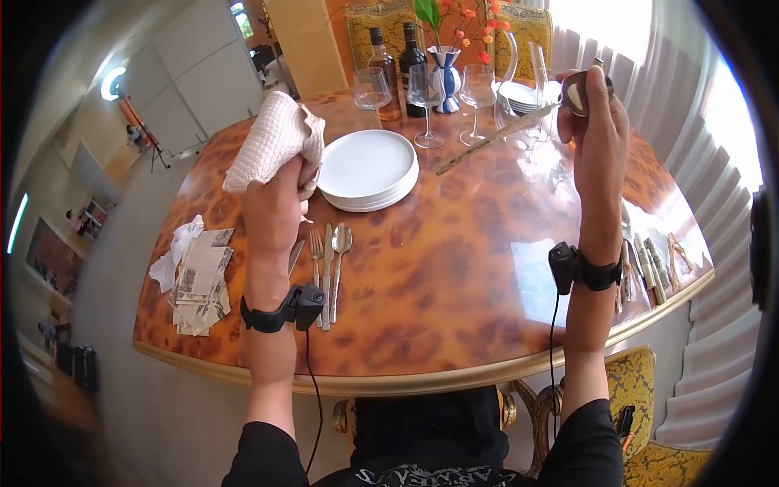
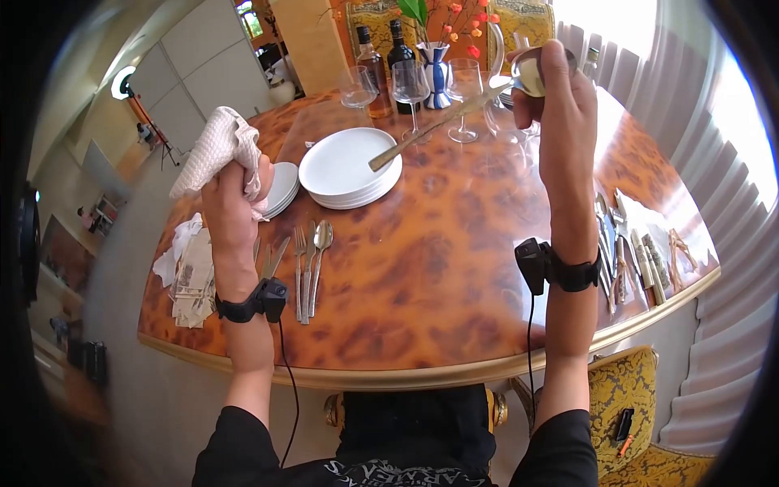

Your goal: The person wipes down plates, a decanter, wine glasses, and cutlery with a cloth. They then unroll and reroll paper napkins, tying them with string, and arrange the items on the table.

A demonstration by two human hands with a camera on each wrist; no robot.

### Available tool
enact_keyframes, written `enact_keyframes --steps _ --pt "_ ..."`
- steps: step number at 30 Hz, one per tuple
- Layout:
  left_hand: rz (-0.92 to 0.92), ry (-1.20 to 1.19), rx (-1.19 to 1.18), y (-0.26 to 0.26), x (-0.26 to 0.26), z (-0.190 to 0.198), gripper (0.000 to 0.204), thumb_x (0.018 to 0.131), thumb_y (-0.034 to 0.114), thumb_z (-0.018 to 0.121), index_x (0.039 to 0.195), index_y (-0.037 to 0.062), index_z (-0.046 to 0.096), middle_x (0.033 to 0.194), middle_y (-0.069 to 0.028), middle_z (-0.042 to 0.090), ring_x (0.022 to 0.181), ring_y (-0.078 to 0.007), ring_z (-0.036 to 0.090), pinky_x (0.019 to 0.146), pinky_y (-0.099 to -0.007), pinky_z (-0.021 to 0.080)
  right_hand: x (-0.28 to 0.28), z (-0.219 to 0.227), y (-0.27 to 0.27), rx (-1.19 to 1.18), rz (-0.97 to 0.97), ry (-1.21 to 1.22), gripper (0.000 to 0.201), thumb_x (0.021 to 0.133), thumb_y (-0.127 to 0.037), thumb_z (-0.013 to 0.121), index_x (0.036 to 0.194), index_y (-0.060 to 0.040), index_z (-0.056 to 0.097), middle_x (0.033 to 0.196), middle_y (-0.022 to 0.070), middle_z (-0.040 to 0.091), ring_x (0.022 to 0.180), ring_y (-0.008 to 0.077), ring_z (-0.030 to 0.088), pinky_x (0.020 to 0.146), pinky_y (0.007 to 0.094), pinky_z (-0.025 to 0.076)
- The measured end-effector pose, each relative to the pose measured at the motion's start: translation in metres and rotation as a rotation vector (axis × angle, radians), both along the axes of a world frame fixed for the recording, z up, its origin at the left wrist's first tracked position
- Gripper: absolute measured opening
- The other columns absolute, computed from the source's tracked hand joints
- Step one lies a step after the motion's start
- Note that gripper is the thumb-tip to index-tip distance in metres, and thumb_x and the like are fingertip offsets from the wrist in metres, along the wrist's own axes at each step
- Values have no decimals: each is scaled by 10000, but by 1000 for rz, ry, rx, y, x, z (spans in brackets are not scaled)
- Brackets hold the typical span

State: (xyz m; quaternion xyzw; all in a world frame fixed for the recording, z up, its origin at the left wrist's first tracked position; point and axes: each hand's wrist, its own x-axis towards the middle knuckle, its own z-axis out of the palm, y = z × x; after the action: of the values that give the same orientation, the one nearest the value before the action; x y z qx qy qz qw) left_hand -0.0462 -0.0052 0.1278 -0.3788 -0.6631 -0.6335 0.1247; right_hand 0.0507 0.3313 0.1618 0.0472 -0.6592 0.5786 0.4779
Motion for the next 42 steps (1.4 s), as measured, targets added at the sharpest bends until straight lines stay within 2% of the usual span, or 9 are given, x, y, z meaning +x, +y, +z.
enact_keyframes --steps 4,7,10,15,23,26,27,31,42 --pt "-71 -79 139 29 5 -19 191 1013 149 475 1040 12 606 679 40 481 548 -16 383 477 -198 281 -32 -27 -30 96 232 -278 478 1035 -436 430 892 -33 642 607 -6 513 477 59 455 452 211 344" --pt "-103 -369 60 4 -20 -55 262 1035 241 466 877 63 575 602 59 416 461 -29 307 425 -219 233 -65 -69 -61 182 434 -575 464 1035 -422 439 866 -30 622 622 4 537 503 78 532 462 222 413" --pt "-205 -757 435 -28 -36 -80 412 1048 364 409 703 141 420 481 51 237 382 -74 171 383 -271 159 -81 -116 -98 231 587 -836 481 1032 -436 438 887 -20 630 644 14 556 521 90 565 480 221 447" --pt "-232 -860 574 -57 -44 -111 406 1052 377 371 736 134 451 478 49 232 378 -84 178 381 -269 169 -100 -171 -132 234 781 -1040 452 1032 -425 403 945 -21 589 677 24 574 499 100 550 457 245 443" --pt "-270 -733 713 -84 -39 -106 308 1039 282 337 832 119 497 468 40 269 366 -85 199 387 -255 211 -110 -162 -163 289 827 -1098 443 1048 -419 382 938 -35 574 799 20 586 584 90 577 514 234 484" --pt "-254 -734 723 -85 -39 -106 311 1037 295 346 827 122 497 465 41 272 369 -84 213 391 -254 216 -113 -151 -184 307 814 -1046 427 1043 -414 409 943 -33 575 794 18 576 590 87 579 522 230 487" --pt "-159 -766 679 -82 -33 -99 402 1041 338 375 680 165 407 472 38 257 386 -80 203 389 -258 177 -122 -155 -188 330 834 -1053 412 1035 -401 440 961 -26 594 756 11 579 570 85 585 513 231 488" --pt "-204 -805 679 -80 -32 -103 421 1042 335 372 658 164 390 472 40 262 387 -74 197 385 -250 168 -137 -146 -217 608 753 -1000 424 1017 -379 471 877 -3 605 635 27 581 481 110 584 469 266 490" --pt "-173 -872 629 -66 -27 -111 400 1044 343 397 686 165 414 473 48 280 378 -67 216 374 -249 165 -142 -174 -220 638 654 -944 361 989 -304 499 899 38 575 680 115 648 503 168 622 460 327 518"
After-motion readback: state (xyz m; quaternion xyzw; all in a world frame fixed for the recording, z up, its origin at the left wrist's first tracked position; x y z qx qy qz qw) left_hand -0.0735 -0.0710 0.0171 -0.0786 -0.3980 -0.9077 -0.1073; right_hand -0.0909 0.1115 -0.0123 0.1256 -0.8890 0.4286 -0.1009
